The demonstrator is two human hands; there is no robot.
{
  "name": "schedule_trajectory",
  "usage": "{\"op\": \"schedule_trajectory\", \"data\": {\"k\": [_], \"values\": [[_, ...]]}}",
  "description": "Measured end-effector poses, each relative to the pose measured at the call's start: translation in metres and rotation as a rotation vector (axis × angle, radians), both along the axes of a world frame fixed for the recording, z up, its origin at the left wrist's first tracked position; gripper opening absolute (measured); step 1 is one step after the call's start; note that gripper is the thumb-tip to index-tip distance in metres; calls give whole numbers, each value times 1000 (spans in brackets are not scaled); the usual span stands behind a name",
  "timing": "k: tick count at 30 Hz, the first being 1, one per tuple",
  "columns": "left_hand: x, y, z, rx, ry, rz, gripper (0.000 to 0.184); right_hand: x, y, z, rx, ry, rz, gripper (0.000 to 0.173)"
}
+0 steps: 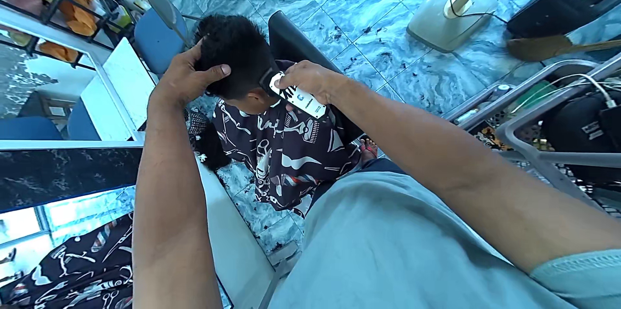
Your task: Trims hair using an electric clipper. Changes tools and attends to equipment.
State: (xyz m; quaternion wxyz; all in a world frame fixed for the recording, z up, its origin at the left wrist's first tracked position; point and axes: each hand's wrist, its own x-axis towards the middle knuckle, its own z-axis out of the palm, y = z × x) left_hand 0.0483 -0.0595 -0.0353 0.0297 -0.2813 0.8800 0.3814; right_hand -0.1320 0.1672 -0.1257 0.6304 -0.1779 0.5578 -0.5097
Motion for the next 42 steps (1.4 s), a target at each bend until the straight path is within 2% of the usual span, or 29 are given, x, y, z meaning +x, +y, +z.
{"op": "schedule_trajectory", "data": {"k": [2,5,9,12,16,19,24,25,28,30,32,35,39,42], "values": [[-1,0,0,-4,3,-9,69,-1,-1,1,73,89,45,32],[-2,0,-1,-12,9,-16,69,-6,2,5,47,-38,4,34],[-1,1,0,-8,5,-8,68,-6,0,6,111,45,49,36],[-2,-1,-1,-13,5,-4,67,-11,-1,7,89,-60,10,38],[0,-1,-3,-8,6,2,68,-9,-1,11,135,54,73,40],[0,-2,-4,-12,3,-5,69,-11,-2,11,81,-53,31,38],[-2,0,-4,-11,15,-3,71,-14,2,10,11,-67,38,35],[-1,3,-4,-11,18,-3,71,-12,3,7,4,7,61,34],[-6,7,0,-33,8,-11,68,-4,5,-11,59,520,181,33],[-12,10,4,-75,-34,-13,65,-4,5,-27,57,667,182,37],[-15,13,7,-95,-89,16,64,-1,7,-28,52,612,131,38],[-14,23,6,-87,-155,109,60,6,12,-20,-3,329,35,33],[-16,26,12,-138,-184,148,60,9,9,-17,-8,324,1,28],[-15,23,10,-134,-201,182,64,14,9,-7,-52,218,-36,30]]}}
